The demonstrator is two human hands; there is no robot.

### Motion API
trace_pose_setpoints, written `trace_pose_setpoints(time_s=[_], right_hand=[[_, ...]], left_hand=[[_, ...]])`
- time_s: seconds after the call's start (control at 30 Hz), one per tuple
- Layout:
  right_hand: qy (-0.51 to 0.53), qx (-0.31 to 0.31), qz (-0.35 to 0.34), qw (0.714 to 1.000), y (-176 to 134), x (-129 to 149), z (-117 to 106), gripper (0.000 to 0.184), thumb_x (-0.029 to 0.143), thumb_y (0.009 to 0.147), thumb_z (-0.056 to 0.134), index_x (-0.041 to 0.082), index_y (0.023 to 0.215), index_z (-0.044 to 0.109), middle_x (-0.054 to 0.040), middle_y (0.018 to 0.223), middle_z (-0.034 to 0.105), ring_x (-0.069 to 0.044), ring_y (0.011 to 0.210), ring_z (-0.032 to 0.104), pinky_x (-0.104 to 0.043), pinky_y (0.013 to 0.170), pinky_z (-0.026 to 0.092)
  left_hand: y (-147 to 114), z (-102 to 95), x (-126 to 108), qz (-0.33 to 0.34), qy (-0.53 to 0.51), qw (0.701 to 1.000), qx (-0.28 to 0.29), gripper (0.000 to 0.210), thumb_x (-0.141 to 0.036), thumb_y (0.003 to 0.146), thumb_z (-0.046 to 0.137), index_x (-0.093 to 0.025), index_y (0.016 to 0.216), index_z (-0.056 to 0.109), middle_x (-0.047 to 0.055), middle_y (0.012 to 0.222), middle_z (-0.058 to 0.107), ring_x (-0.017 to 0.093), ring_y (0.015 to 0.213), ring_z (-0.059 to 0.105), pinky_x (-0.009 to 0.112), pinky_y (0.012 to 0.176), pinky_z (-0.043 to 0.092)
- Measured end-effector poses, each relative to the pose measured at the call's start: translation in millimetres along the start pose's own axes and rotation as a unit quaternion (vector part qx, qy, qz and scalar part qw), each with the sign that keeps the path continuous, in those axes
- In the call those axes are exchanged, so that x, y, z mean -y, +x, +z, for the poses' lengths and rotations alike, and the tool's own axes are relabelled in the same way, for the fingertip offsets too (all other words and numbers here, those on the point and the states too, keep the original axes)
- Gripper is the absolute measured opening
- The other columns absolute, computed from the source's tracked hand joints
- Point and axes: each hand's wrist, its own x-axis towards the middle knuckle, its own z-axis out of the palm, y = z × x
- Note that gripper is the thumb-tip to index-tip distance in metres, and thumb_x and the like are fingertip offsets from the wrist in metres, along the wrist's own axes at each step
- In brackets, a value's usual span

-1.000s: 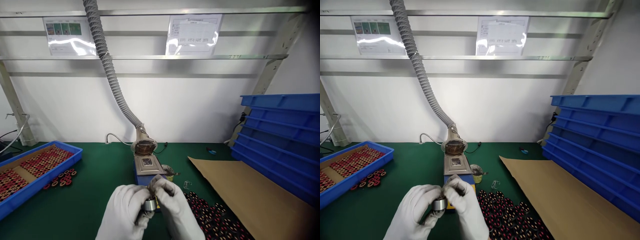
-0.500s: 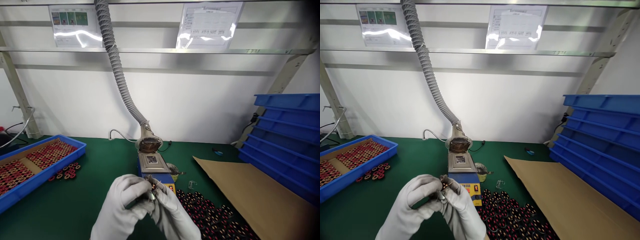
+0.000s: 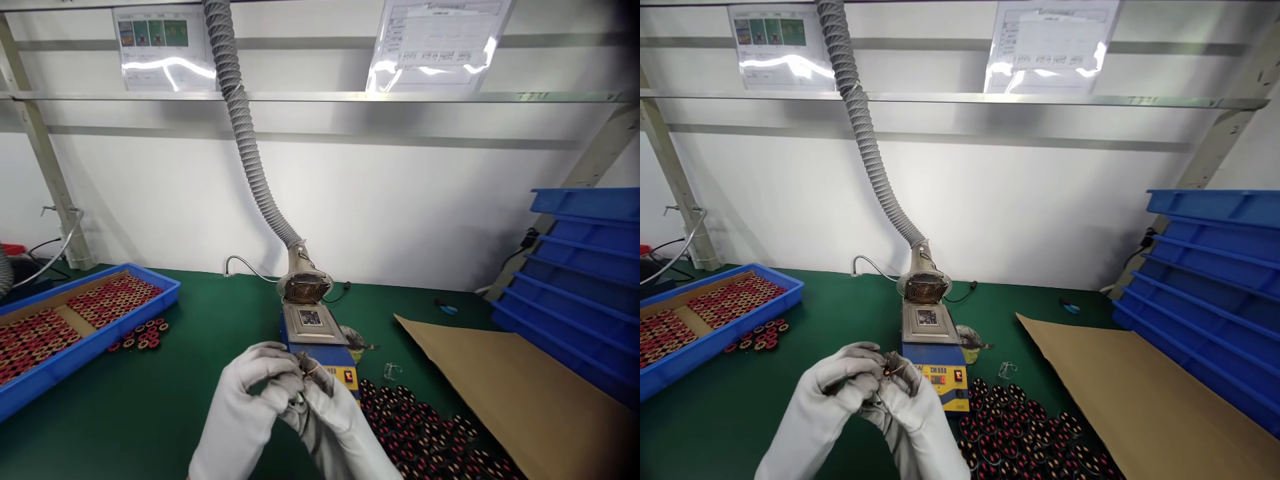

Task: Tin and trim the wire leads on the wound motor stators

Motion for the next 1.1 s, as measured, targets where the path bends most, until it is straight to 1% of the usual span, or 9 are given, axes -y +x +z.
trace_pose_setpoints(time_s=[0.1,0.17,0.33,0.5,0.6,0.7,0.8,0.97,1.1], right_hand=[[0.007,0.01,0.039,0.999,-5.5,5.0,5.1,0.035,0.023,0.054,0.082,0.015,0.084,0.068,-0.0064,0.084,0.07,-0.015,0.077,0.065,-0.028,0.08,0.049],[0.026,0.02,0.057,0.998,-12.4,10.7,13.4,0.035,0.029,0.059,0.079,0.016,0.089,0.067,-0.006,0.088,0.07,-0.015,0.078,0.065,-0.028,0.08,0.049],[0.083,0.072,0.062,0.992,-27.2,19.5,36.4,0.027,0.039,0.069,0.069,0.018,0.085,0.065,-0.0068,0.084,0.067,-0.019,0.073,0.064,-0.035,0.073,0.051],[0.105,0.05,0.082,0.99,-29.7,16.6,39.6,0.025,0.039,0.072,0.067,0.019,0.086,0.065,-0.0047,0.079,0.066,-0.017,0.071,0.063,-0.035,0.071,0.05],[0.085,0.03,0.086,0.992,-27.1,13.3,35.3,0.027,0.034,0.071,0.07,0.019,0.092,0.063,-0.003,0.076,0.066,-0.015,0.068,0.063,-0.033,0.071,0.05],[0.048,0.025,0.069,0.996,-22.6,11.8,29.3,0.029,0.028,0.064,0.075,0.018,0.089,0.063,-0.004,0.078,0.066,-0.017,0.074,0.063,-0.034,0.074,0.049],[0.045,0.031,0.057,0.997,-16.8,10.6,22.5,0.031,0.03,0.058,0.079,0.018,0.082,0.063,-0.0044,0.075,0.066,-0.02,0.076,0.064,-0.037,0.072,0.05],[0.062,0.068,0.073,0.993,-3.9,3.0,11.7,0.035,0.03,0.06,0.078,0.019,0.091,0.064,-0.0046,0.078,0.067,-0.017,0.068,0.064,-0.036,0.069,0.051],[0.077,0.074,0.073,0.992,-5.8,4.0,14.6,0.033,0.028,0.056,0.081,0.018,0.084,0.066,-0.0049,0.079,0.07,-0.014,0.067,0.064,-0.028,0.069,0.051]], left_hand=[[-3.1,-2.4,2.1,0.001,-0.035,0.997,-0.069,0.015,-0.012,0.073,0.055,-0.021,0.073,0.067,0.001,0.085,0.066,0.015,0.083,0.062,0.015,0.071,0.05],[-5.2,-6.2,1.9,0.003,-0.027,0.997,-0.077,0.014,-0.013,0.075,0.056,-0.021,0.078,0.067,0.002,0.09,0.066,0.016,0.086,0.062,0.017,0.072,0.051],[-7.7,-7.7,1.2,0.008,0.098,0.992,0.075,0.047,-0.007,0.062,0.068,-0.027,0.104,0.062,0.004,0.114,0.057,0.021,0.102,0.055,0.027,0.091,0.045],[-2.5,-5.8,7.2,0.072,0.018,0.994,0.083,0.036,-0.016,0.064,0.075,-0.025,0.097,0.066,0.007,0.103,0.063,0.023,0.094,0.059,0.033,0.086,0.05],[0.1,-5.0,10.3,0.071,-0.035,0.996,0.046,0.018,-0.013,0.071,0.068,-0.024,0.085,0.07,0.005,0.092,0.067,0.021,0.09,0.061,0.028,0.08,0.052],[-0.1,-5.0,11.8,0.034,-0.078,0.996,-0.04,0.014,-0.01,0.072,0.062,-0.022,0.07,0.069,0.002,0.078,0.069,0.02,0.086,0.062,0.023,0.077,0.052],[-0.5,-7.2,9.5,0.006,-0.103,0.988,-0.115,0.012,-0.012,0.072,0.06,-0.02,0.071,0.069,0.002,0.081,0.069,0.02,0.084,0.064,0.022,0.075,0.053],[1.0,-0.5,2.6,-0.04,-0.041,0.998,0.012,0.015,-0.01,0.065,0.063,-0.018,0.074,0.071,0.005,0.085,0.069,0.02,0.077,0.064,0.021,0.068,0.054],[1.9,1.9,5.0,-0.015,-0.081,0.995,-0.049,0.019,-0.005,0.064,0.059,-0.02,0.066,0.07,0.001,0.073,0.068,0.017,0.076,0.063,0.017,0.069,0.051]])
